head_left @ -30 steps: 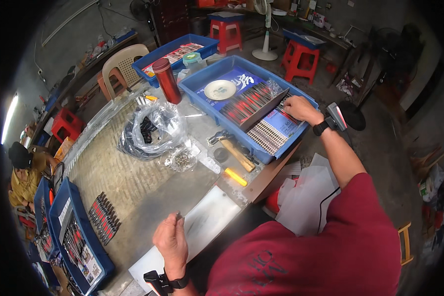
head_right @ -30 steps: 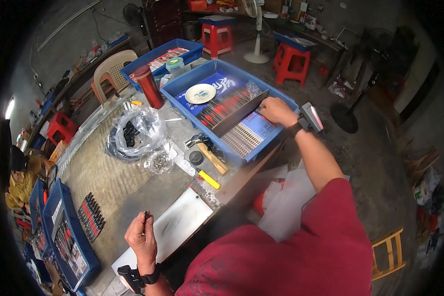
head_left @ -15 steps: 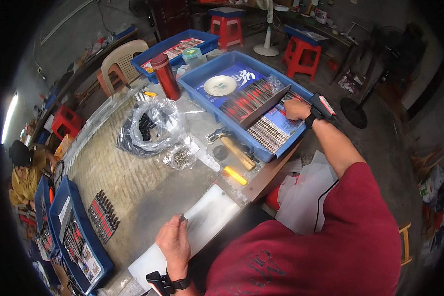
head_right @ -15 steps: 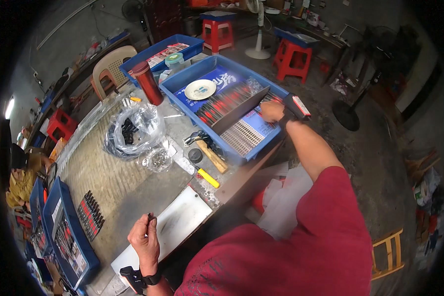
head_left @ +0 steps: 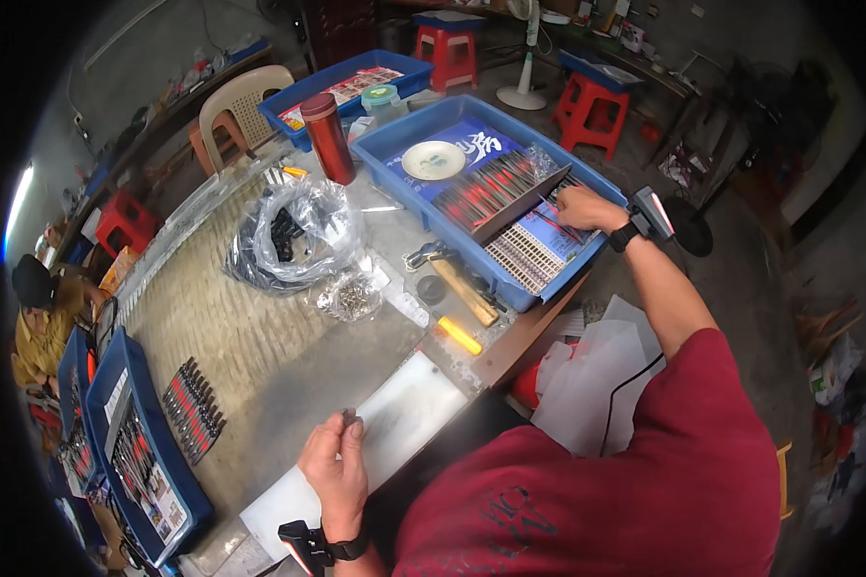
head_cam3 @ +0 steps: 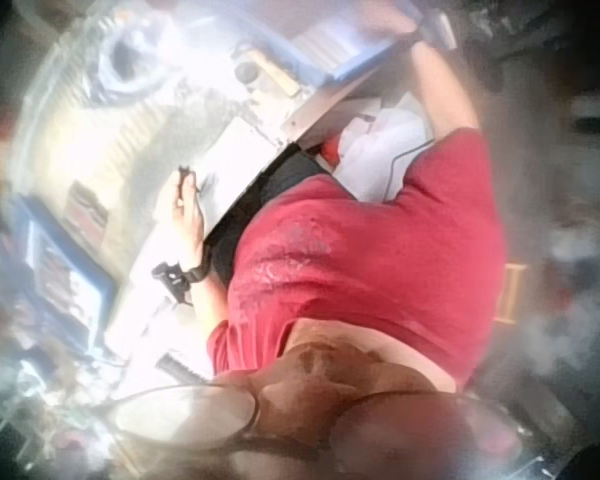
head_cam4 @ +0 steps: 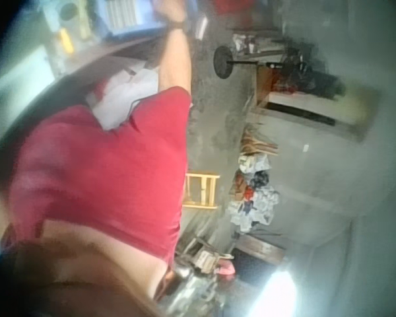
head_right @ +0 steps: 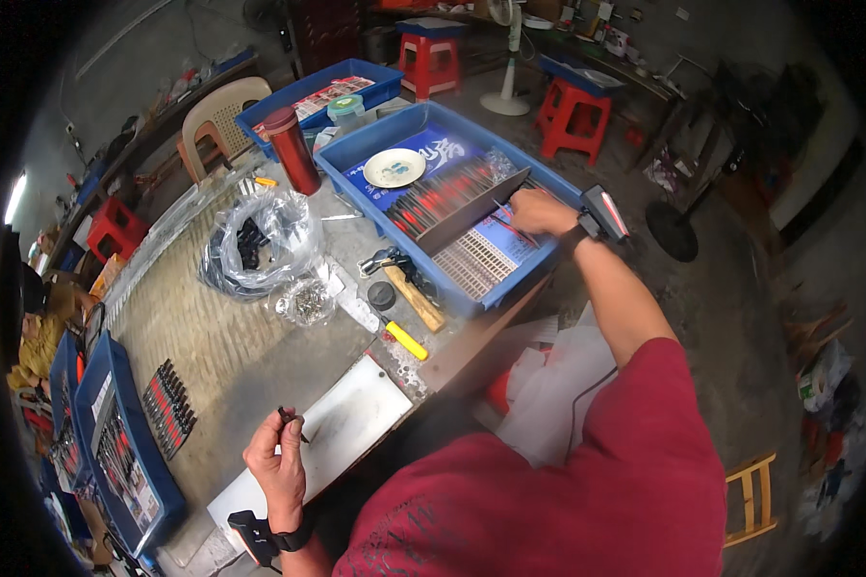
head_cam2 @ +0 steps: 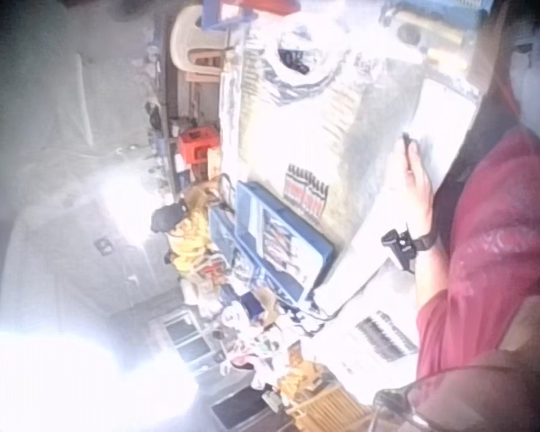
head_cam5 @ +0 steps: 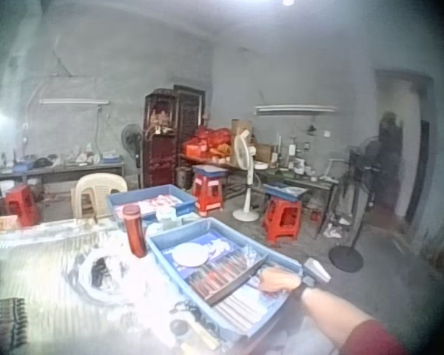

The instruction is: The person repeatedly picks up small metal pins and inserts them into black key handle bodies on a white work surface. They then place the assembled handles into a white basket. The process is repeated multiple times throughout the clip.

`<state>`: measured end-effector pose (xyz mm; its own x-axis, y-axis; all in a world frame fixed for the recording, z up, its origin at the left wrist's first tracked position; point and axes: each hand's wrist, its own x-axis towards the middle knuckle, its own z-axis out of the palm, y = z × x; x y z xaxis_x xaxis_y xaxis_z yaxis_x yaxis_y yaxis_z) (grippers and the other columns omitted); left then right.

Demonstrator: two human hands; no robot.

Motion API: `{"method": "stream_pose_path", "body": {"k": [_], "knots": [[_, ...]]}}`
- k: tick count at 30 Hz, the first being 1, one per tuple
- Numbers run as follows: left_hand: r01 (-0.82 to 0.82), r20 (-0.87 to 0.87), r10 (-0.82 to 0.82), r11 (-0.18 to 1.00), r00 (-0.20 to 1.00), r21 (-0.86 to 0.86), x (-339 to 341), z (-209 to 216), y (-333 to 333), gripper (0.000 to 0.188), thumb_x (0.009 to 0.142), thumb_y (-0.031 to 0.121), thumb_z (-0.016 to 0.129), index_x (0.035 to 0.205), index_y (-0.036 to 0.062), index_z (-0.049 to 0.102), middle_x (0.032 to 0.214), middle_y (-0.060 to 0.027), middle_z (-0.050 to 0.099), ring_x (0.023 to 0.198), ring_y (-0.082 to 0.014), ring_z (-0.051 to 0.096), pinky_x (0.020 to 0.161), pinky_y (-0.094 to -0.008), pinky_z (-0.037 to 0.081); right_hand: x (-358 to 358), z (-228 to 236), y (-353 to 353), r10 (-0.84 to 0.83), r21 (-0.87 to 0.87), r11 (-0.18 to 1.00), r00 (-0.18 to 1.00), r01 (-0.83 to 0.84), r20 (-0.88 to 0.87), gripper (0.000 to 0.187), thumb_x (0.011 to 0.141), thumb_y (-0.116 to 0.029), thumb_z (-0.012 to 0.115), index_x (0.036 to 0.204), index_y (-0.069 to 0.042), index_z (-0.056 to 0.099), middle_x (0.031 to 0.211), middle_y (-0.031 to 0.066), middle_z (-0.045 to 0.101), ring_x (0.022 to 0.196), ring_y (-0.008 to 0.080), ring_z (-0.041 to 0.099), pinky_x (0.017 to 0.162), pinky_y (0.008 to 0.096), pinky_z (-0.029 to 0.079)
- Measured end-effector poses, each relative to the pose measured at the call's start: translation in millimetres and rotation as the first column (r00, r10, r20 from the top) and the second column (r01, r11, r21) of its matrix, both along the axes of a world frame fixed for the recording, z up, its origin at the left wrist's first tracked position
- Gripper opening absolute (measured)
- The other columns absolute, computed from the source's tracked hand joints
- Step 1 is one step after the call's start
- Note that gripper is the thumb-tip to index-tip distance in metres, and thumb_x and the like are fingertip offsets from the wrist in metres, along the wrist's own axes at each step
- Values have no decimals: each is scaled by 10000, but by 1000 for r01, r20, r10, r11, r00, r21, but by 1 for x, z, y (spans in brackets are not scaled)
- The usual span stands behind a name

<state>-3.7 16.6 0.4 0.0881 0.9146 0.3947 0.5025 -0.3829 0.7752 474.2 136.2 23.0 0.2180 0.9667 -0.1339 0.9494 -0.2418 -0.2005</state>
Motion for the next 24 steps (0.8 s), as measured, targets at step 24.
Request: {"method": "stream_pose_path", "body": {"k": [24], "knots": [[294,789,98,894,606,-337,25,-2,-9,150,888,45,619,1007,-43,643,866,-52,628,678,-102,567,617,-225,480,-274,-10,-101,228,201,903,27,-380,-973,163,874,-48,639,1004,-32,541,880,-25,533,777,36,505,663,199,427]]}}
